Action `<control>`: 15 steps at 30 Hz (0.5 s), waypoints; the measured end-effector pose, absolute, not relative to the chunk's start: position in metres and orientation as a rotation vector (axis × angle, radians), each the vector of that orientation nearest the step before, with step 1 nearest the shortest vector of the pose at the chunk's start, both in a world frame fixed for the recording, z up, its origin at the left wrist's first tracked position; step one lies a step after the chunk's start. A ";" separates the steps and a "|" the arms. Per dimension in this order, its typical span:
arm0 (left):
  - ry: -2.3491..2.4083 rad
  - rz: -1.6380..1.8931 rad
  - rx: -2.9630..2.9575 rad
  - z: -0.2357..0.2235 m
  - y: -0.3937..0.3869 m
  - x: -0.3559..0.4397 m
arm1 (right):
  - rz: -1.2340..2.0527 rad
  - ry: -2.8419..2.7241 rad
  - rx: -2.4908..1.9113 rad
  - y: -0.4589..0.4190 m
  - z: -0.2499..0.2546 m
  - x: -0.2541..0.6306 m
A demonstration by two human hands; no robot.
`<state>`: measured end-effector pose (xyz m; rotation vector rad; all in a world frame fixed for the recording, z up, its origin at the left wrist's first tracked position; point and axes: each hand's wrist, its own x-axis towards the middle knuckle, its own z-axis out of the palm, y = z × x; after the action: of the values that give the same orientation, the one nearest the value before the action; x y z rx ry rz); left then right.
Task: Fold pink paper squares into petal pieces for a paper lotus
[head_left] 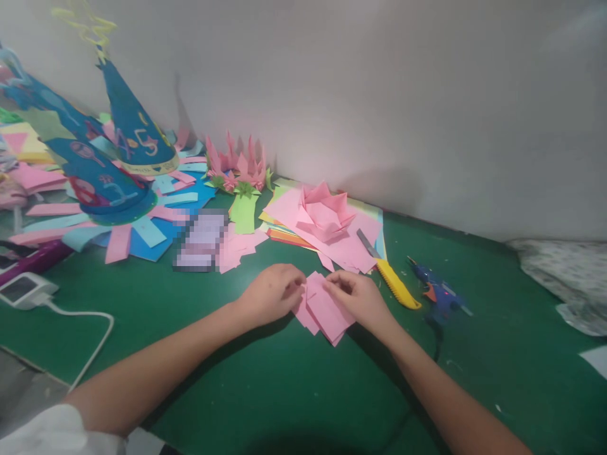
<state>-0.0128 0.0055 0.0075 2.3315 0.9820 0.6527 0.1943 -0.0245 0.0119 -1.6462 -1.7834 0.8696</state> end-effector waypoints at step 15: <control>1.061 0.474 1.424 0.009 0.002 -0.006 | 1.132 -1.444 -1.379 -0.031 0.003 0.172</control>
<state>-0.0063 0.0017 0.0095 1.4240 1.0611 0.4739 0.1725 -0.0308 0.0028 -1.3791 -1.4442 1.1323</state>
